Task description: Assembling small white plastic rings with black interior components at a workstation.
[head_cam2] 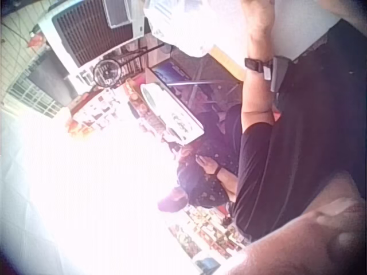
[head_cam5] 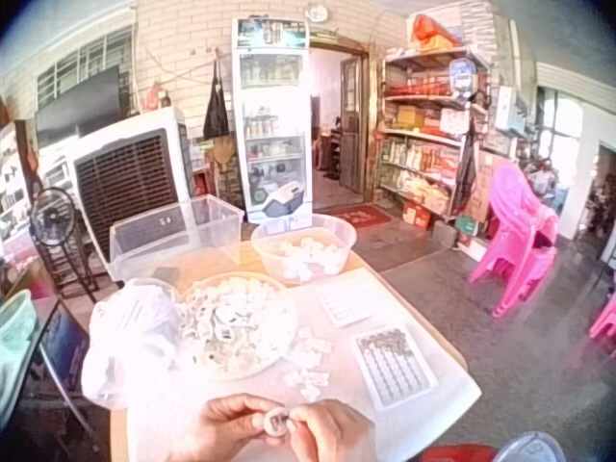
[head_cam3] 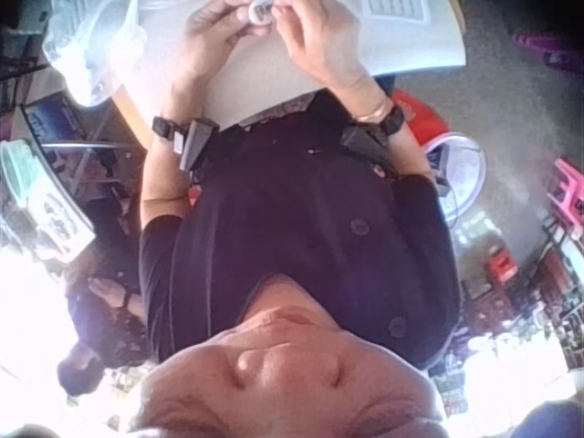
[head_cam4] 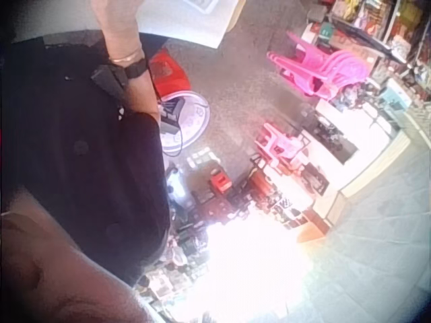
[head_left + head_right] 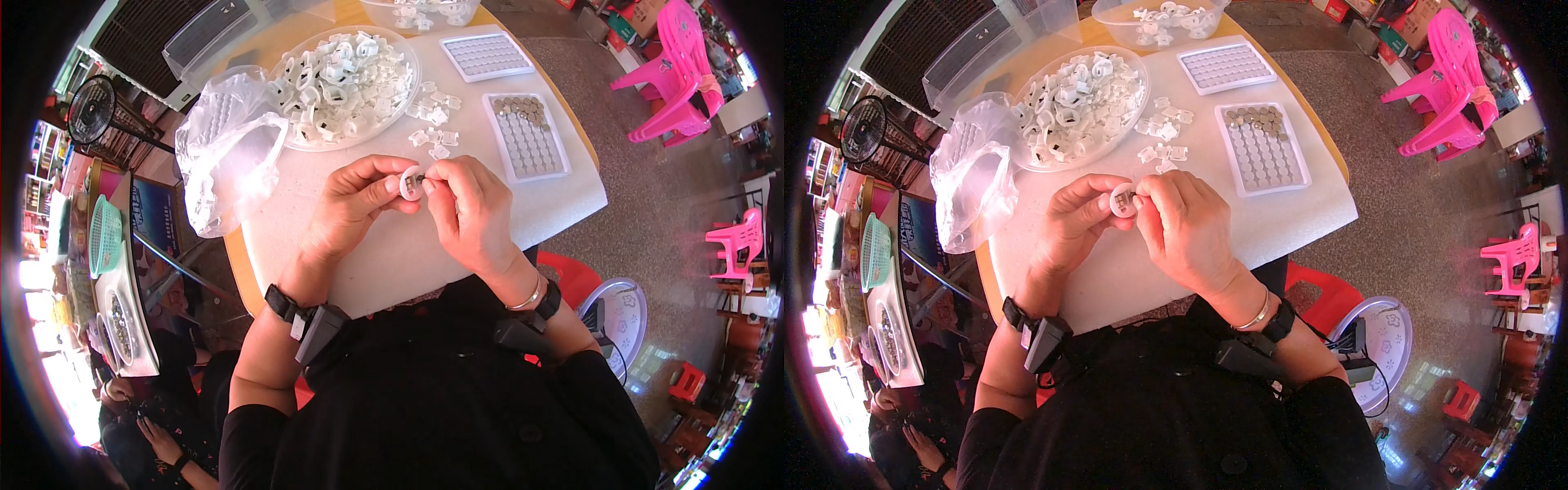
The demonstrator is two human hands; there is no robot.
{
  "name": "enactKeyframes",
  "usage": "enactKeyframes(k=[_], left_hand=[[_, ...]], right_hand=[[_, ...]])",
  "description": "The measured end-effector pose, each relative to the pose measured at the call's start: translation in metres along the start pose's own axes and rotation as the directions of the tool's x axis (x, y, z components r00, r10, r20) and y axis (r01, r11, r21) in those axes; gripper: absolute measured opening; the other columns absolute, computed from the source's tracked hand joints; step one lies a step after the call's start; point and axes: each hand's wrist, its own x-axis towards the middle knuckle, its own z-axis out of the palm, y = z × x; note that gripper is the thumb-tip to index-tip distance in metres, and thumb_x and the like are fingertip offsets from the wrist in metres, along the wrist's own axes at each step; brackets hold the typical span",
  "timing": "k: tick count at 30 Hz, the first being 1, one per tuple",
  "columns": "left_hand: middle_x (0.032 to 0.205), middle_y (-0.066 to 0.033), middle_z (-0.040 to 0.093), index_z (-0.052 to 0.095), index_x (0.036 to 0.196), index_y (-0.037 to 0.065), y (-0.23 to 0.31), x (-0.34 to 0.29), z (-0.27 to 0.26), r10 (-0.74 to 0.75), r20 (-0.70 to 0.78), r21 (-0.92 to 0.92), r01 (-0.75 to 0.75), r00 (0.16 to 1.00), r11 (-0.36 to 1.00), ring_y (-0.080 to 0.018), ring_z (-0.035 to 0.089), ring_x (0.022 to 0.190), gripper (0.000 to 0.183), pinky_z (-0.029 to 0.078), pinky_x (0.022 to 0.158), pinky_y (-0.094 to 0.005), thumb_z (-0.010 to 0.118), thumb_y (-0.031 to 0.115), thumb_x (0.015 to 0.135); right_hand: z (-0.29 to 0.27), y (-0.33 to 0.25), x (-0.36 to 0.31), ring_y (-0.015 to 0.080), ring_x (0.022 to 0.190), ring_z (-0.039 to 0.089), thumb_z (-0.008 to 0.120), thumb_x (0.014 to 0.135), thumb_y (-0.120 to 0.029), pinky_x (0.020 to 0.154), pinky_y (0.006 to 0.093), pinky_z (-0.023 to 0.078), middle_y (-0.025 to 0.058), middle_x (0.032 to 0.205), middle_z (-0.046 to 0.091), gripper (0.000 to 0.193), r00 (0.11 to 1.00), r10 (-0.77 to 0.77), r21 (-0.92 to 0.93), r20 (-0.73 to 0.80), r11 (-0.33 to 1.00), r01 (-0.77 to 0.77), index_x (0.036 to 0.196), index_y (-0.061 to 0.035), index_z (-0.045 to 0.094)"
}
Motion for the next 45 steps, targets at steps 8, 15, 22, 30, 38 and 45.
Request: enactKeyframes(k=[8, 15, 22, 30, 38, 45], left_hand=[[0.099, -0.0102, 0.065, 0.060, 0.114, -0.003, 0.000, 0.000, 0.003, 0.008, -0.025, 0.079, -0.006, 1.000, 0.997, -0.0175, 0.064, 0.087, 0.024, 0.053, 0.081, -0.0290, 0.057, 0.008, 0.093], [0.099, -0.0096, 0.065, 0.060, 0.114, -0.003, -0.001, 0.001, 0.005, 0.007, -0.030, 0.155, -0.003, 1.000, 0.988, -0.0173, 0.064, 0.088, 0.025, 0.053, 0.082, -0.0286, 0.058, 0.009, 0.093], [0.097, -0.0102, 0.066, 0.061, 0.111, -0.005, -0.001, 0.000, 0.005, 0.007, -0.051, 0.220, 0.005, 0.999, 0.975, -0.0175, 0.065, 0.086, 0.023, 0.054, 0.081, -0.0286, 0.058, 0.009, 0.092], [0.097, -0.0111, 0.067, 0.062, 0.109, -0.006, -0.004, 0.001, 0.003, 0.025, -0.077, 0.289, -0.001, 0.997, 0.957, -0.0173, 0.066, 0.084, 0.022, 0.054, 0.080, -0.0277, 0.059, 0.009, 0.092], [0.098, -0.0094, 0.067, 0.062, 0.109, -0.005, -0.004, 0.002, 0.002, 0.014, -0.123, 0.315, 0.026, 0.992, 0.949, -0.0151, 0.065, 0.086, 0.022, 0.053, 0.080, -0.0263, 0.058, 0.010, 0.093], [0.099, -0.0096, 0.066, 0.061, 0.110, -0.005, -0.005, 0.001, 0.005, 0.017, -0.139, 0.313, 0.028, 0.990, 0.949, -0.0151, 0.065, 0.086, 0.023, 0.052, 0.081, -0.0263, 0.058, 0.010, 0.093]], right_hand=[[0.000, 0.001, -0.002, 0.0299, 0.065, 0.058, 0.062, 0.078, -0.002, 0.057, 0.0390, 0.046, 0.0103, 0.074, 0.058, 0.011, 1.000, -0.002, -0.109, 0.019, 0.994, 0.004, 0.085, -0.0035, 0.054], [0.003, 0.001, -0.003, 0.0314, 0.060, 0.060, 0.060, 0.083, -0.004, 0.053, 0.0383, 0.046, 0.0122, 0.071, 0.060, 0.007, 0.980, 0.201, 0.051, 0.011, 0.978, -0.201, 0.081, -0.0031, 0.053], [0.008, 0.000, -0.005, 0.0301, 0.060, 0.060, 0.060, 0.083, -0.004, 0.052, 0.0375, 0.047, 0.0123, 0.071, 0.060, 0.008, 0.974, 0.228, 0.067, -0.011, 0.972, -0.227, 0.081, -0.0033, 0.052], [0.015, -0.003, -0.008, 0.0310, 0.058, 0.059, 0.061, 0.084, -0.005, 0.051, 0.0392, 0.047, 0.0126, 0.070, 0.059, 0.011, 0.974, 0.224, -0.030, -0.012, 0.974, -0.224, 0.080, -0.0035, 0.050], [0.018, -0.002, -0.004, 0.0329, 0.060, 0.059, 0.058, 0.085, -0.005, 0.052, 0.0401, 0.047, 0.0130, 0.071, 0.058, 0.010, 0.971, 0.239, 0.030, 0.006, 0.971, -0.239, 0.081, -0.0030, 0.049], [0.012, 0.004, -0.005, 0.0331, 0.064, 0.060, 0.058, 0.085, -0.004, 0.055, 0.0406, 0.048, 0.0141, 0.073, 0.060, 0.008, 0.979, 0.194, 0.008, 0.057, 0.981, -0.195, 0.083, -0.0029, 0.050]])
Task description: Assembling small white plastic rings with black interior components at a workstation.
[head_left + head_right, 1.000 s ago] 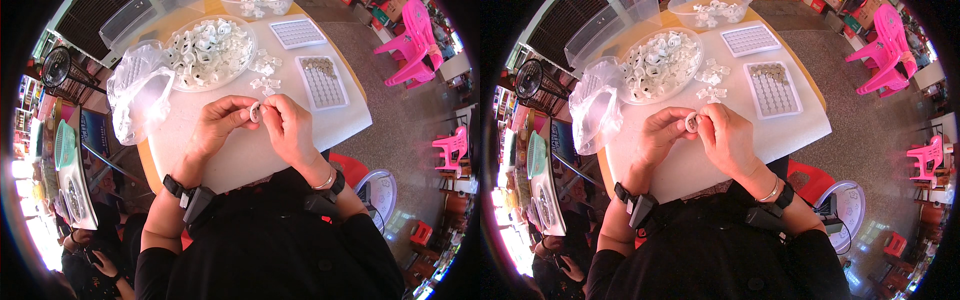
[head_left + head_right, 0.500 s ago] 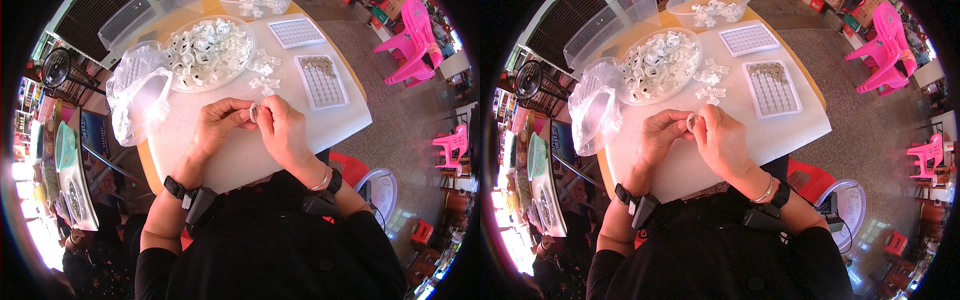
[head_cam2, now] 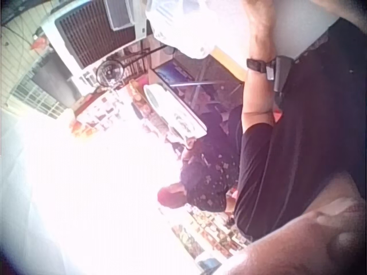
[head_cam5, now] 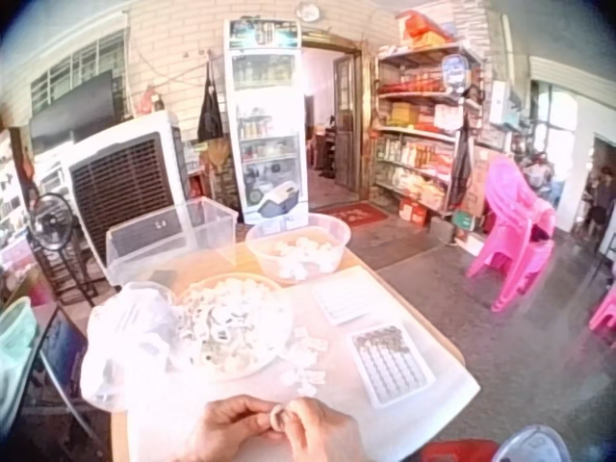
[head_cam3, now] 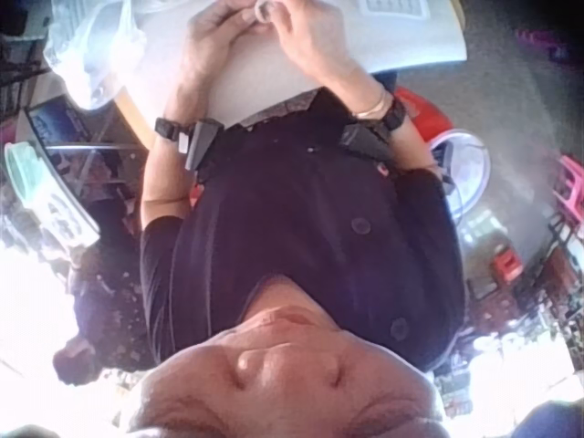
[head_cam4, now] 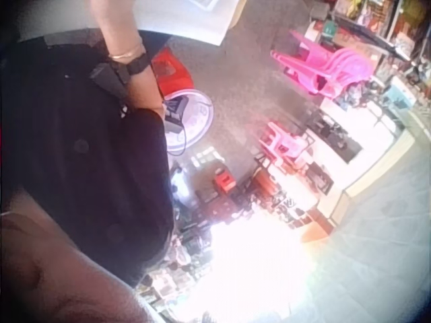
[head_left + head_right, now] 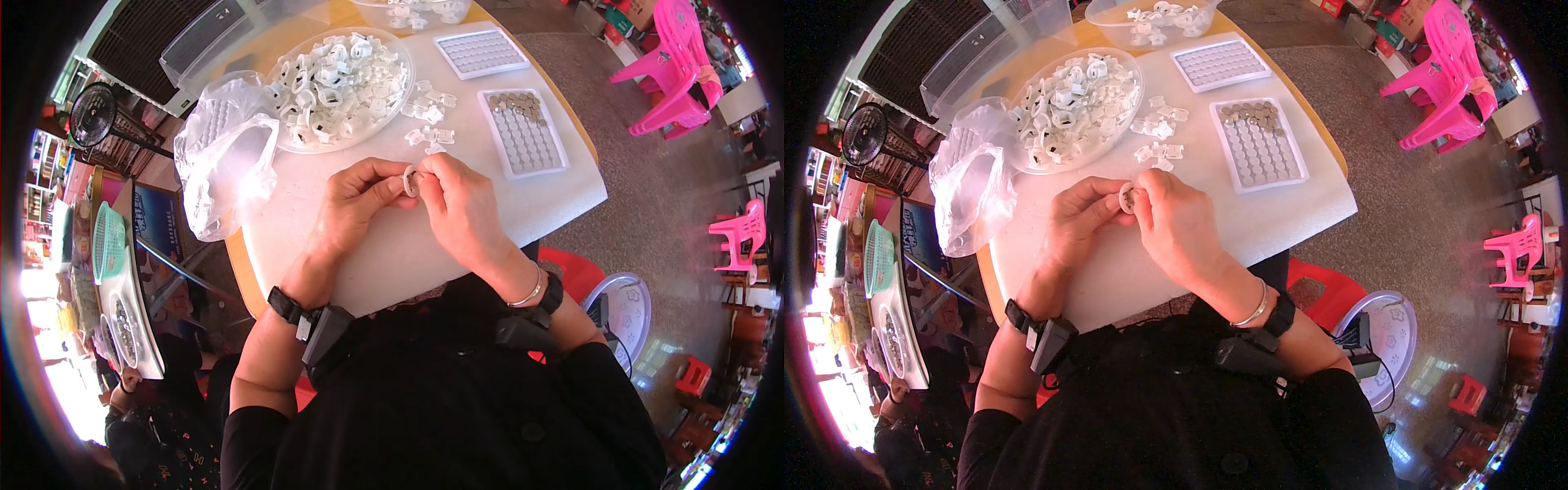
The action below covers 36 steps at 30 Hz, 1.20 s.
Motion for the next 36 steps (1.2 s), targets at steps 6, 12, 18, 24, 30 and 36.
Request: enactKeyframes(k=[6, 12, 18, 24, 30, 36], left_hand=[[0.097, -0.0091, 0.066, 0.060, 0.111, -0.004, -0.002, 0.002, -0.005, -0.015, 0.038, -0.079, 0.018, 0.999, 0.997, -0.0154, 0.065, 0.085, 0.023, 0.052, 0.080, -0.0263, 0.058, 0.011, 0.093], [0.098, -0.0097, 0.066, 0.060, 0.110, -0.003, -0.002, 0.003, -0.006, -0.022, 0.055, -0.193, 0.032, 0.998, 0.981, -0.0160, 0.065, 0.085, 0.023, 0.052, 0.079, -0.0271, 0.060, 0.012, 0.092], [0.098, -0.0098, 0.066, 0.060, 0.111, -0.003, 0.001, 0.002, -0.003, -0.026, 0.072, -0.144, 0.036, 0.997, 0.989, -0.0162, 0.064, 0.088, 0.022, 0.052, 0.082, -0.0279, 0.059, 0.009, 0.092], [0.098, -0.0087, 0.066, 0.061, 0.108, -0.003, 0.000, 0.002, -0.001, 0.000, 0.078, -0.027, 0.002, 0.997, 1.000, -0.0153, 0.064, 0.088, 0.020, 0.053, 0.082, -0.0277, 0.058, 0.008, 0.093], [0.093, -0.0063, 0.067, 0.063, 0.106, -0.003, -0.005, 0.002, 0.000, 0.020, 0.033, 0.177, -0.025, 0.999, 0.984, -0.0121, 0.063, 0.084, 0.018, 0.052, 0.079, -0.0257, 0.058, 0.008, 0.093], [0.092, -0.0060, 0.067, 0.063, 0.106, -0.003, -0.008, 0.002, -0.002, 0.059, 0.050, 0.221, -0.069, 0.997, 0.973, -0.0112, 0.063, 0.084, 0.018, 0.051, 0.078, -0.0250, 0.058, 0.008, 0.093]], right_hand=[[-0.019, -0.006, 0.008, 0.0310, 0.060, 0.059, 0.057, 0.087, -0.006, 0.053, 0.0389, 0.044, 0.0151, 0.070, 0.060, 0.007, 0.957, 0.238, 0.129, 0.164, 0.957, -0.260, 0.083, -0.0007, 0.054], [-0.019, -0.010, 0.007, 0.0297, 0.058, 0.058, 0.057, 0.086, -0.006, 0.052, 0.0377, 0.043, 0.0144, 0.068, 0.059, 0.008, 0.943, 0.286, 0.170, 0.167, 0.934, -0.314, 0.081, -0.0010, 0.054], [-0.008, -0.002, 0.000, 0.0308, 0.060, 0.060, 0.059, 0.084, -0.005, 0.053, 0.0395, 0.046, 0.0132, 0.070, 0.060, 0.010, 0.991, 0.134, 0.086, 0.027, 0.987, -0.136, 0.079, -0.0029, 0.050], [-0.006, -0.001, -0.004, 0.0315, 0.063, 0.060, 0.058, 0.084, -0.006, 0.054, 0.0406, 0.048, 0.0125, 0.070, 0.058, 0.011, 1.000, 0.006, -0.078, 0.026, 0.997, -0.004, 0.082, -0.0030, 0.047], [0.000, 0.000, -0.007, 0.0324, 0.065, 0.060, 0.056, 0.085, -0.006, 0.055, 0.0409, 0.049, 0.0138, 0.073, 0.058, 0.012, 0.998, 0.012, -0.132, 0.066, 0.991, -0.003, 0.082, -0.0019, 0.046], [-0.001, 0.003, -0.008, 0.0336, 0.067, 0.060, 0.055, 0.086, -0.005, 0.056, 0.0421, 0.049, 0.0144, 0.073, 0.057, 0.010, 0.996, -0.021, -0.140, 0.083, 0.990, 0.033, 0.085, -0.0017, 0.045]])
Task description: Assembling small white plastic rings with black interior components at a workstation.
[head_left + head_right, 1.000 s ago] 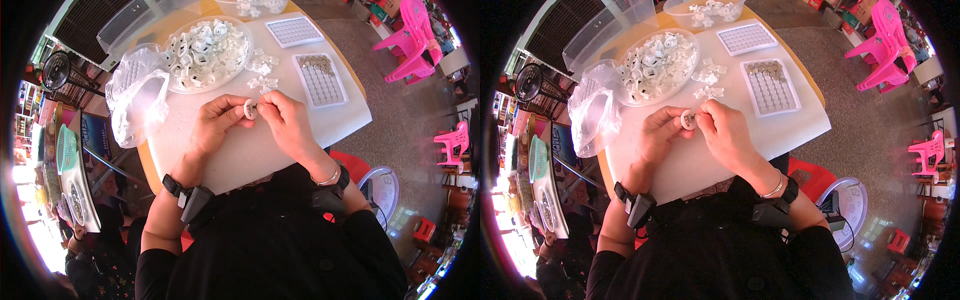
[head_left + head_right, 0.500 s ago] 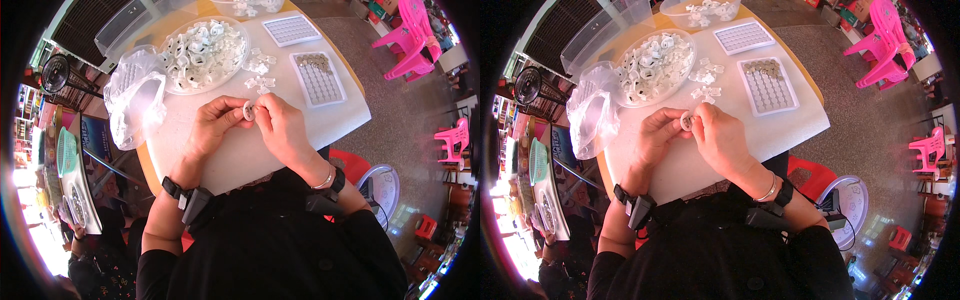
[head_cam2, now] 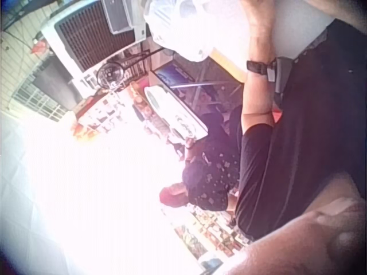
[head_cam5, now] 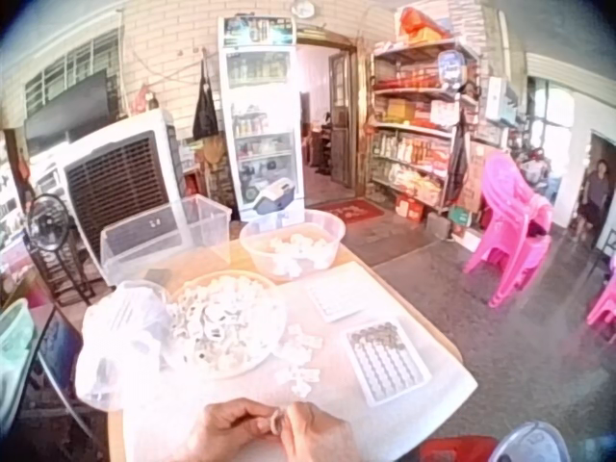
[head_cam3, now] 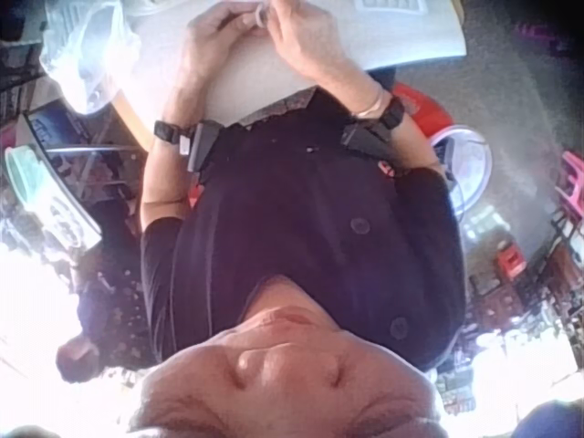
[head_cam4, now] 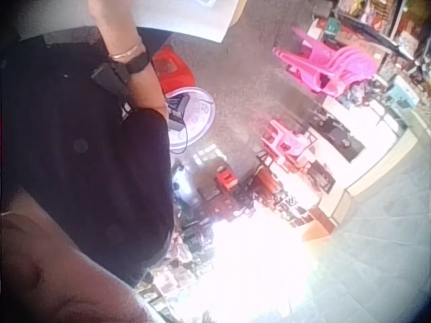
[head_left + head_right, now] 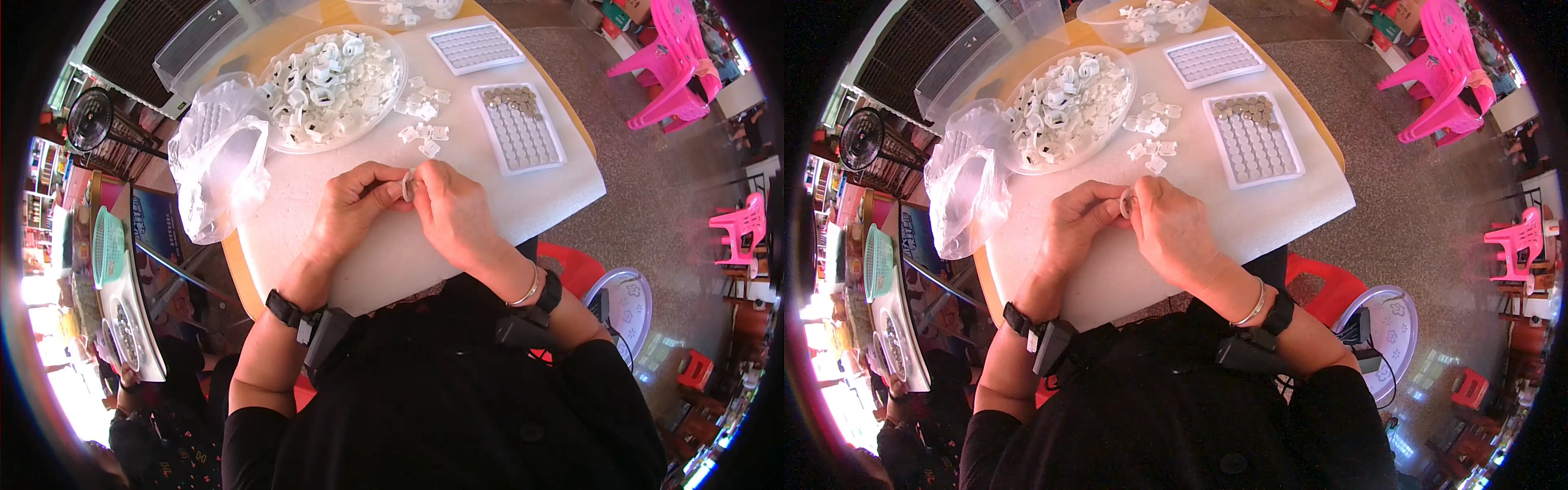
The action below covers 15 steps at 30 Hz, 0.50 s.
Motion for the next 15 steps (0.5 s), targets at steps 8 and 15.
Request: enactKeyframes(k=[8, 15], left_hand=[[0.095, -0.0076, 0.067, 0.061, 0.110, -0.001, 0.000, 0.002, -0.002, 0.001, -0.002, -0.251, -0.002, 1.000, 0.968, -0.0132, 0.063, 0.087, 0.020, 0.051, 0.082, -0.0257, 0.057, 0.008, 0.093], [0.099, -0.0093, 0.067, 0.060, 0.110, -0.002, 0.004, 0.001, -0.002, -0.008, 0.030, -0.328, 0.017, 1.000, 0.945, -0.0144, 0.063, 0.091, 0.020, 0.051, 0.085, -0.0277, 0.056, 0.007, 0.094]], right_hand=[[-0.008, 0.000, 0.005, 0.0312, 0.065, 0.061, 0.058, 0.086, -0.006, 0.054, 0.0406, 0.047, 0.0123, 0.076, 0.060, 0.012, 0.999, 0.025, 0.125, -0.042, 0.992, -0.020, 0.084, -0.0045, 0.046], [-0.015, -0.004, 0.003, 0.0291, 0.062, 0.061, 0.059, 0.085, -0.006, 0.052, 0.0382, 0.047, 0.0103, 0.069, 0.058, 0.013, 1.000, 0.004, 0.060, -0.027, 0.998, -0.003, 0.082, -0.0049, 0.046]])
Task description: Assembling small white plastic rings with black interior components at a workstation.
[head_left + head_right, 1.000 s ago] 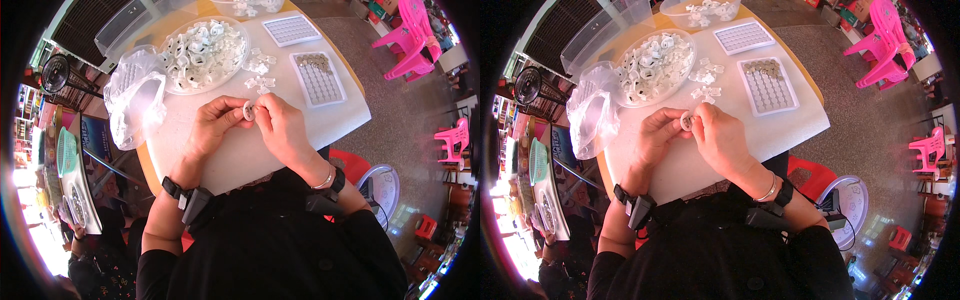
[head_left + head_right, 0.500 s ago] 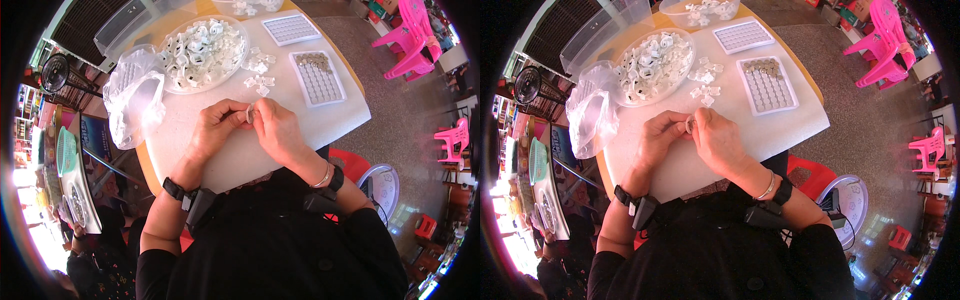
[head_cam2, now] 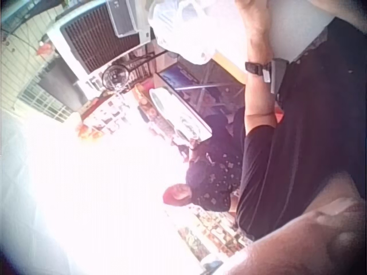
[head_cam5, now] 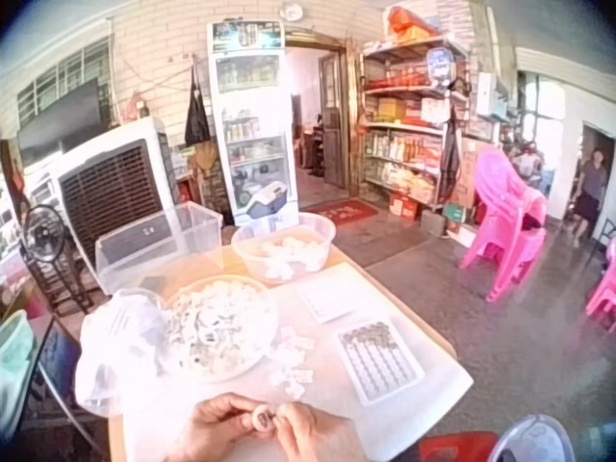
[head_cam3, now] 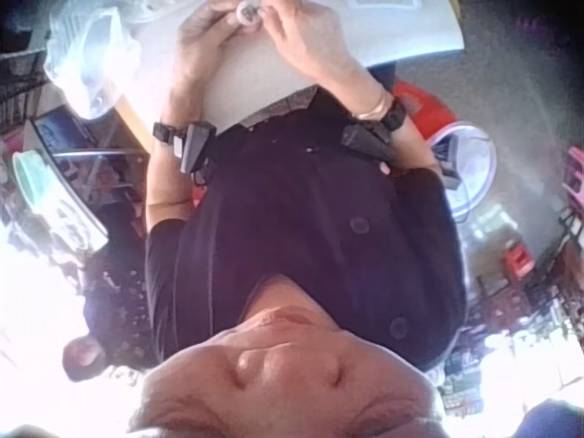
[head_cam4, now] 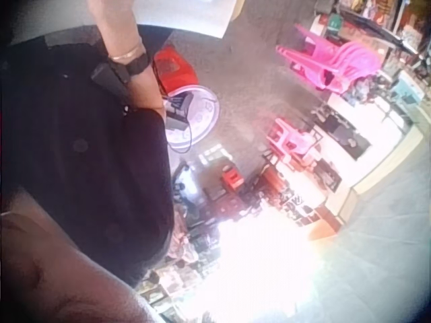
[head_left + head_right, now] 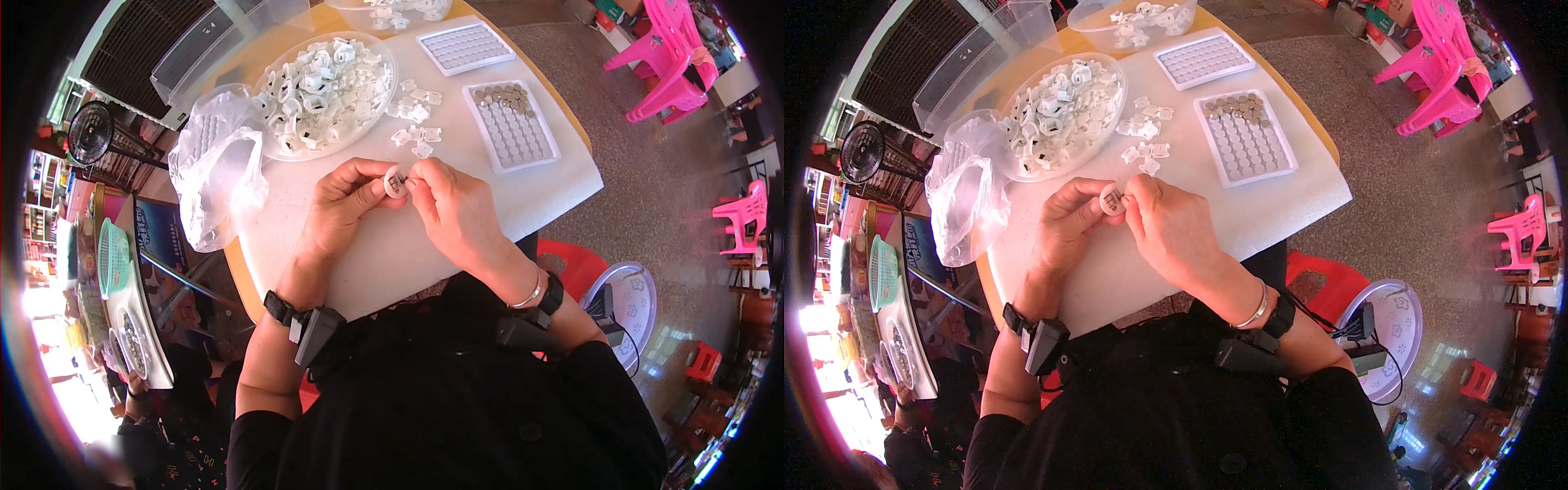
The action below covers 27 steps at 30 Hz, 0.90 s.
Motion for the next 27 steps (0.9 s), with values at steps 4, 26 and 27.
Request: enactKeyframes(k=[4, 26, 27], left_hand=[[0.098, -0.0094, 0.067, 0.061, 0.109, -0.002, -0.002, 0.000, -0.001, 0.013, 0.004, 0.027, -0.013, 1.000, 1.000, -0.0144, 0.064, 0.090, 0.019, 0.052, 0.084, -0.0279, 0.056, 0.006, 0.093], [0.095, -0.0083, 0.068, 0.062, 0.107, -0.002, -0.003, -0.001, 0.004, 0.009, -0.088, 0.161, 0.005, 0.996, 0.987, -0.0137, 0.064, 0.087, 0.018, 0.051, 0.081, -0.0256, 0.059, 0.008, 0.092], [0.095, -0.0083, 0.068, 0.062, 0.107, -0.002, -0.003, -0.001, 0.005, 0.009, -0.088, 0.160, 0.005, 0.996, 0.987, -0.0137, 0.064, 0.087, 0.018, 0.051, 0.081, -0.0256, 0.059, 0.008, 0.092]], right_hand=[[-0.001, -0.003, 0.000, 0.0288, 0.061, 0.061, 0.058, 0.085, -0.006, 0.052, 0.0376, 0.047, 0.0109, 0.068, 0.058, 0.013, 1.000, -0.011, -0.026, -0.002, 1.000, 0.011, 0.081, -0.0045, 0.047], [0.010, -0.002, -0.001, 0.0336, 0.062, 0.061, 0.056, 0.086, -0.001, 0.052, 0.0405, 0.047, 0.0146, 0.073, 0.060, 0.009, 0.999, 0.041, -0.032, -0.025, 0.999, -0.042, 0.089, -0.0031, 0.048], [0.010, -0.002, -0.001, 0.0336, 0.062, 0.061, 0.056, 0.086, -0.001, 0.052, 0.0405, 0.047, 0.0146, 0.073, 0.060, 0.009, 0.999, 0.041, -0.033, -0.025, 0.999, -0.042, 0.089, -0.0031, 0.048]])
